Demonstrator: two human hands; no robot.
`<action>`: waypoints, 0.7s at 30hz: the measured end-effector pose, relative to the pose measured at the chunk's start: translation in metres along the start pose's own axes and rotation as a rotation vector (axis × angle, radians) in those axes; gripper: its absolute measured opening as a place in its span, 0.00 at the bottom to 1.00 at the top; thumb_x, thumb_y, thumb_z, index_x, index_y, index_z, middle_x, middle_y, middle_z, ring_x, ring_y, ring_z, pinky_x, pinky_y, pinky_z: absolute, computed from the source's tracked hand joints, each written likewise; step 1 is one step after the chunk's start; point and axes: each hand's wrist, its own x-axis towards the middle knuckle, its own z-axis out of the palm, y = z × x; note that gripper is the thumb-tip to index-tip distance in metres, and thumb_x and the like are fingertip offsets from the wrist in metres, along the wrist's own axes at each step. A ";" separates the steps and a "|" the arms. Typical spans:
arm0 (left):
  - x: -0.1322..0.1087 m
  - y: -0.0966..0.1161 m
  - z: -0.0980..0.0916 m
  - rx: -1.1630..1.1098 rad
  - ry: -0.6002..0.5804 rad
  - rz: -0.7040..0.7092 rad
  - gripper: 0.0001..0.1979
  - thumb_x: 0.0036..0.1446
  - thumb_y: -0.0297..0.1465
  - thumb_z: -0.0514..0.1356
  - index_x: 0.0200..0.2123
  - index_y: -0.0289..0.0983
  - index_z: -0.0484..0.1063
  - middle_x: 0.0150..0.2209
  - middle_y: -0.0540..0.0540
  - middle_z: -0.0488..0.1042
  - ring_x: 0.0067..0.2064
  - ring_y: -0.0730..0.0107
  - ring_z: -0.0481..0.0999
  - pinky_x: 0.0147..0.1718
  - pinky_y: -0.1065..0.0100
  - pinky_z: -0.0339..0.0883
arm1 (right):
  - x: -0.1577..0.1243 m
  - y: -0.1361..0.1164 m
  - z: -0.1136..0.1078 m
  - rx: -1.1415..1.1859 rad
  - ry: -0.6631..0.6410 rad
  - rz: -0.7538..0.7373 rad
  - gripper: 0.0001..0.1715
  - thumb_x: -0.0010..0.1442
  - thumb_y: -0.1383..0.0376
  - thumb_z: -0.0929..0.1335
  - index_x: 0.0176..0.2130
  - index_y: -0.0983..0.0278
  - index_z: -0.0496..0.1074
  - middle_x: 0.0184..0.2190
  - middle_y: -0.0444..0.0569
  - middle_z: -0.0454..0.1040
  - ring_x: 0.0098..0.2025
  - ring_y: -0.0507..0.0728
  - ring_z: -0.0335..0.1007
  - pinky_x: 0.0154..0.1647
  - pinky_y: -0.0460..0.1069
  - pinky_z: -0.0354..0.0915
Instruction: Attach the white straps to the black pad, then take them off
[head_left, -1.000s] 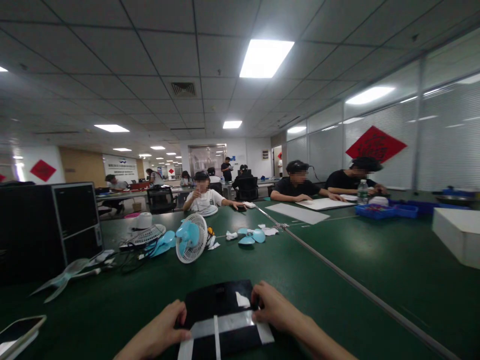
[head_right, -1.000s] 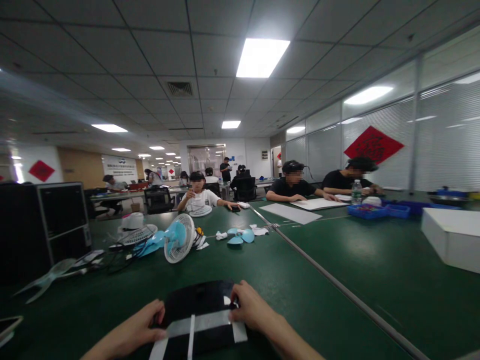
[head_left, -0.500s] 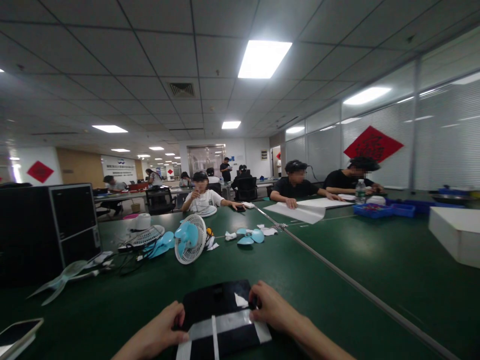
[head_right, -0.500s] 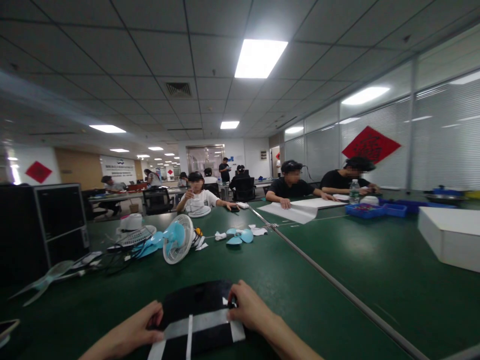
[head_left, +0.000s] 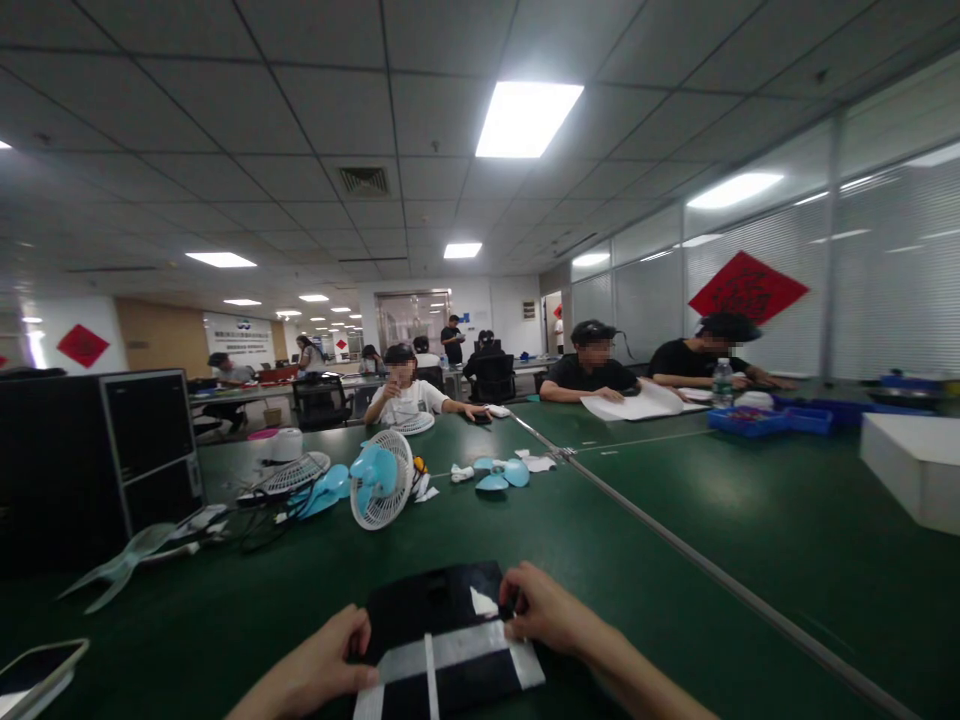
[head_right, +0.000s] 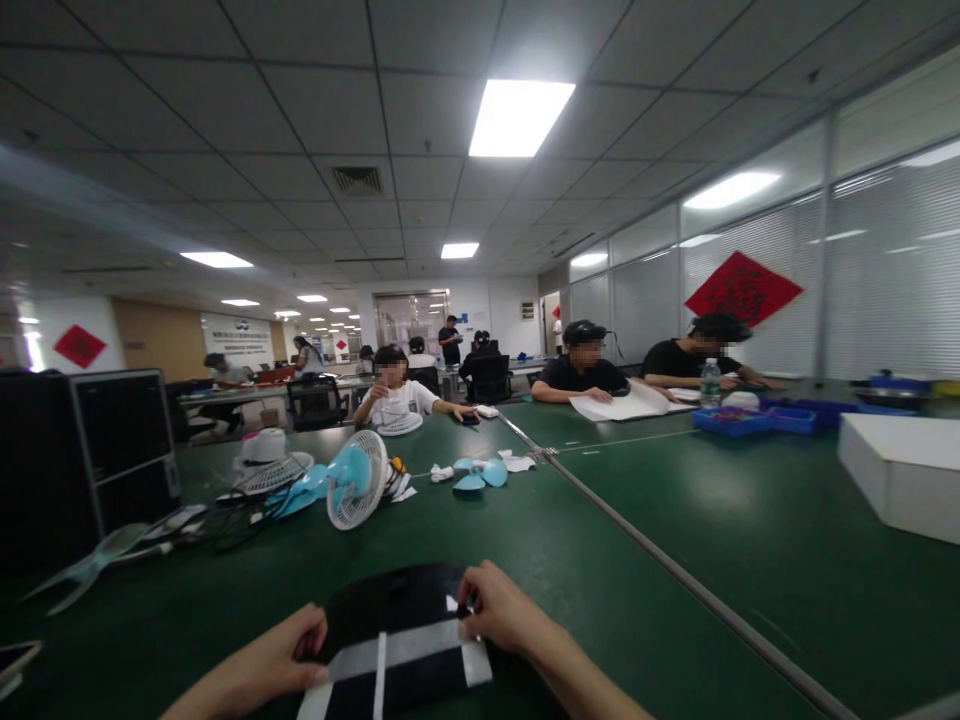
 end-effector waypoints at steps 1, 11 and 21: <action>0.000 0.000 0.000 0.000 -0.002 -0.003 0.19 0.47 0.46 0.62 0.35 0.38 0.64 0.37 0.51 0.66 0.37 0.69 0.63 0.33 0.71 0.56 | 0.000 0.001 0.000 0.004 -0.004 0.002 0.19 0.42 0.67 0.73 0.39 0.63 0.73 0.39 0.46 0.67 0.37 0.54 0.66 0.31 0.45 0.60; -0.004 0.008 -0.006 0.007 -0.024 -0.005 0.20 0.48 0.46 0.61 0.36 0.37 0.65 0.38 0.51 0.66 0.38 0.69 0.63 0.34 0.71 0.57 | -0.021 -0.054 0.010 -0.132 0.162 -0.350 0.11 0.58 0.69 0.64 0.40 0.63 0.74 0.43 0.50 0.71 0.48 0.56 0.64 0.51 0.50 0.59; -0.004 0.011 -0.005 0.021 0.064 0.004 0.12 0.50 0.39 0.59 0.34 0.36 0.67 0.35 0.51 0.66 0.36 0.70 0.64 0.34 0.71 0.59 | -0.022 -0.069 0.058 -0.366 -0.076 -0.611 0.15 0.61 0.63 0.64 0.47 0.62 0.71 0.49 0.48 0.72 0.50 0.57 0.64 0.54 0.50 0.59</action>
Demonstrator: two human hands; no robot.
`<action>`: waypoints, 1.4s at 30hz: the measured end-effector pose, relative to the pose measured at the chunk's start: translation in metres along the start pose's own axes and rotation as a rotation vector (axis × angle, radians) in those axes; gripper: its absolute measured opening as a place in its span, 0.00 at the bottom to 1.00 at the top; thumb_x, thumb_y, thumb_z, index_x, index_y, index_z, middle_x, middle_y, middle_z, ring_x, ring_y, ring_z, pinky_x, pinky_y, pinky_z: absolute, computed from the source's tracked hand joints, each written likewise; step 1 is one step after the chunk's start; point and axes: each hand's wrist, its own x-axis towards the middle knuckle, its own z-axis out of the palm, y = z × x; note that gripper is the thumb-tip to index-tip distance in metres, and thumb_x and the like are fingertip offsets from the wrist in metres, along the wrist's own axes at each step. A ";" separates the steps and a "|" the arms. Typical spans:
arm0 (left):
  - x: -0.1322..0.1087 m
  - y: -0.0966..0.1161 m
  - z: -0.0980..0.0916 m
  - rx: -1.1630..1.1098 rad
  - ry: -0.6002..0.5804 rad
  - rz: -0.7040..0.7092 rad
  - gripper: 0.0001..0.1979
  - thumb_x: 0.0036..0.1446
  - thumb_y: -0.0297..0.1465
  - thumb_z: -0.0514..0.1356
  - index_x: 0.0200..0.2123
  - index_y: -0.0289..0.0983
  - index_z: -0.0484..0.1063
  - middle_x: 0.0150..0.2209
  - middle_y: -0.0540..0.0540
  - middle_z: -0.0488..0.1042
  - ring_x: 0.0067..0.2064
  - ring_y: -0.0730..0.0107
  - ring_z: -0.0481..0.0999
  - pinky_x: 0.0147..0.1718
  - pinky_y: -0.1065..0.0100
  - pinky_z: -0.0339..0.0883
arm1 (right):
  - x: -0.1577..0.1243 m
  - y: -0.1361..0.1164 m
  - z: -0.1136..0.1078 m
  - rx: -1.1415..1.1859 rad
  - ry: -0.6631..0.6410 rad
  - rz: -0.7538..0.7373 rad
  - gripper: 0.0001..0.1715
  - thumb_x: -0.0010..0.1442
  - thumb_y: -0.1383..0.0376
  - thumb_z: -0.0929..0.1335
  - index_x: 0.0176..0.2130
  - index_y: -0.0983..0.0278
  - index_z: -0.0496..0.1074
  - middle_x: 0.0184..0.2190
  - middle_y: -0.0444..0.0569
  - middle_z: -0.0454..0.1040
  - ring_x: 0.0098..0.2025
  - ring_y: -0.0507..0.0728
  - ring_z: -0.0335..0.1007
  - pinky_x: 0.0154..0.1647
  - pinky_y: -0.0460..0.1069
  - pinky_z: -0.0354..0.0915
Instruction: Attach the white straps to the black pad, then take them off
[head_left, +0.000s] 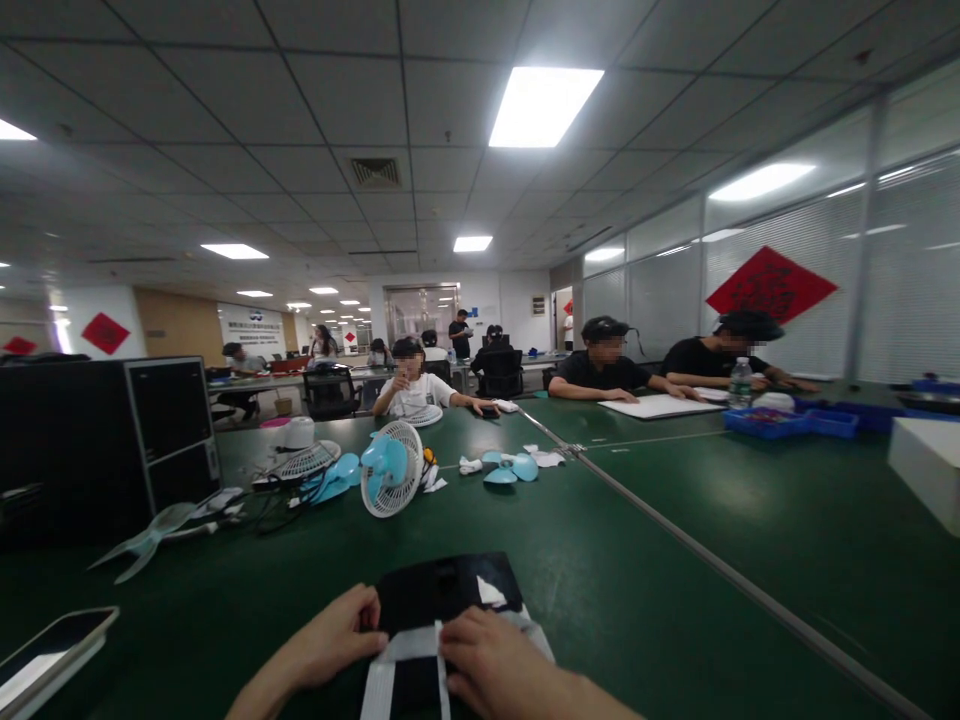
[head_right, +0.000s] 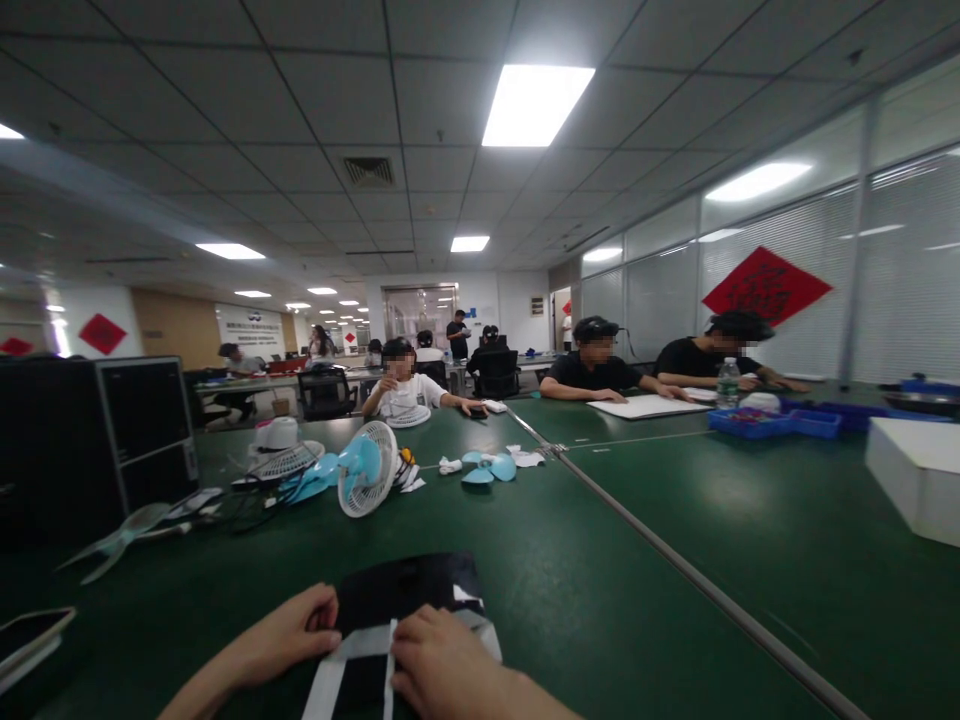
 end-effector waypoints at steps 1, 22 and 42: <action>0.001 0.002 0.001 0.005 0.043 0.023 0.10 0.51 0.37 0.58 0.34 0.36 0.67 0.35 0.51 0.66 0.37 0.70 0.65 0.36 0.70 0.59 | 0.000 0.001 0.002 -0.017 0.002 -0.003 0.15 0.61 0.63 0.64 0.47 0.62 0.71 0.49 0.49 0.72 0.50 0.57 0.64 0.54 0.50 0.60; -0.001 0.058 0.030 0.180 -0.016 0.323 0.15 0.63 0.37 0.49 0.36 0.44 0.75 0.42 0.49 0.69 0.45 0.66 0.65 0.43 0.68 0.57 | 0.004 0.033 0.057 -0.447 0.113 -0.284 0.18 0.64 0.53 0.62 0.42 0.64 0.69 0.39 0.47 0.75 0.42 0.56 0.69 0.37 0.49 0.62; 0.002 0.053 0.033 0.200 -0.002 0.305 0.13 0.62 0.34 0.50 0.36 0.44 0.75 0.43 0.49 0.69 0.45 0.67 0.67 0.43 0.69 0.58 | -0.001 0.030 0.055 -0.464 0.175 -0.385 0.09 0.66 0.62 0.61 0.40 0.62 0.68 0.37 0.45 0.76 0.37 0.51 0.71 0.32 0.44 0.60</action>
